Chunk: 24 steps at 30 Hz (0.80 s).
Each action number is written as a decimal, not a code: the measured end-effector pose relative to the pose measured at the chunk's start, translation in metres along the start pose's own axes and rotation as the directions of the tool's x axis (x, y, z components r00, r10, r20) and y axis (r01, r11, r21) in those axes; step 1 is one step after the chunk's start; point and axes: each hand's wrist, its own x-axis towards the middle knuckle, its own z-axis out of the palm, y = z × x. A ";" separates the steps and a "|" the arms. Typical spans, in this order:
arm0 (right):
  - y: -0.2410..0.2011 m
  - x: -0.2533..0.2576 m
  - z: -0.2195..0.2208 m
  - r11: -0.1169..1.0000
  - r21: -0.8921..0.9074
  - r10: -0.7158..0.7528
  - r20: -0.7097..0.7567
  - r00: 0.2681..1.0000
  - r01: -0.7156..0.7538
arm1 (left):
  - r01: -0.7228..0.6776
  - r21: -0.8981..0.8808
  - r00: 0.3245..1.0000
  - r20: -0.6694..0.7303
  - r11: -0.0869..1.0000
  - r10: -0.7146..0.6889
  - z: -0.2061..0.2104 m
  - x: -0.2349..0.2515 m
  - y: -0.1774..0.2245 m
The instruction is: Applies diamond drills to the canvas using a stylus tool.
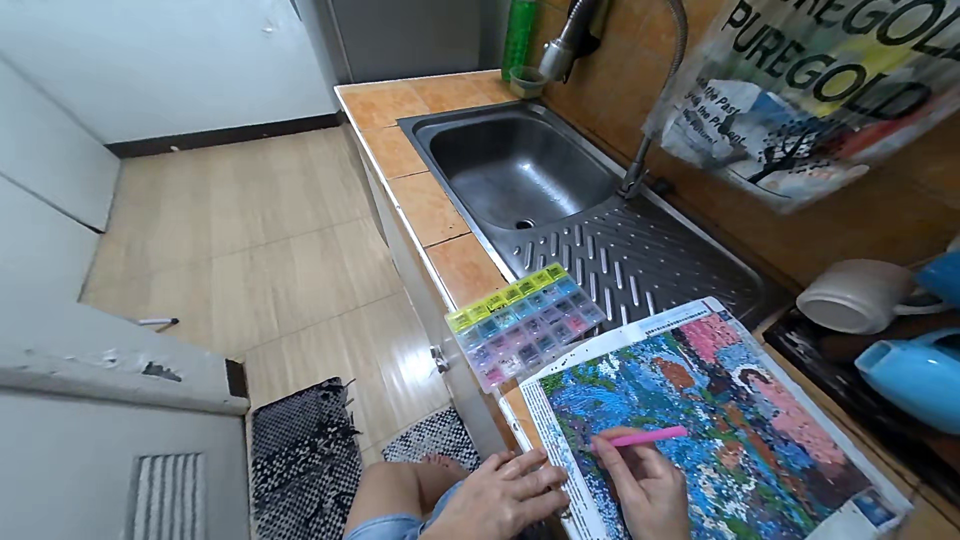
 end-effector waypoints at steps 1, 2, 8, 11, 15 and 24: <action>0.001 0.000 0.001 1.000 -0.007 -0.017 0.000 1.000 0.017 | 0.000 -0.001 1.000 0.001 1.000 0.000 0.000 0.000 0.000; 0.002 0.000 0.001 0.999 -0.015 -0.030 0.000 1.000 0.030 | 0.001 0.001 1.000 0.000 1.000 -0.001 -0.001 0.000 0.000; 0.001 0.001 0.002 0.995 -0.086 -0.047 0.027 0.999 0.049 | -0.004 0.005 1.000 0.001 1.000 0.004 0.000 0.000 -0.001; 0.001 0.001 0.002 0.993 -0.097 -0.063 0.033 0.997 0.066 | 0.000 0.009 1.000 0.004 1.000 0.000 -0.001 0.000 -0.001; 0.001 0.002 0.002 0.998 -0.053 -0.030 0.021 0.999 0.031 | -0.001 0.015 1.000 -0.006 1.000 0.001 -0.001 0.000 0.000; 0.001 0.002 0.002 0.997 -0.074 -0.029 0.032 0.999 0.031 | -0.015 0.028 1.000 -0.005 0.999 0.015 0.001 0.000 -0.002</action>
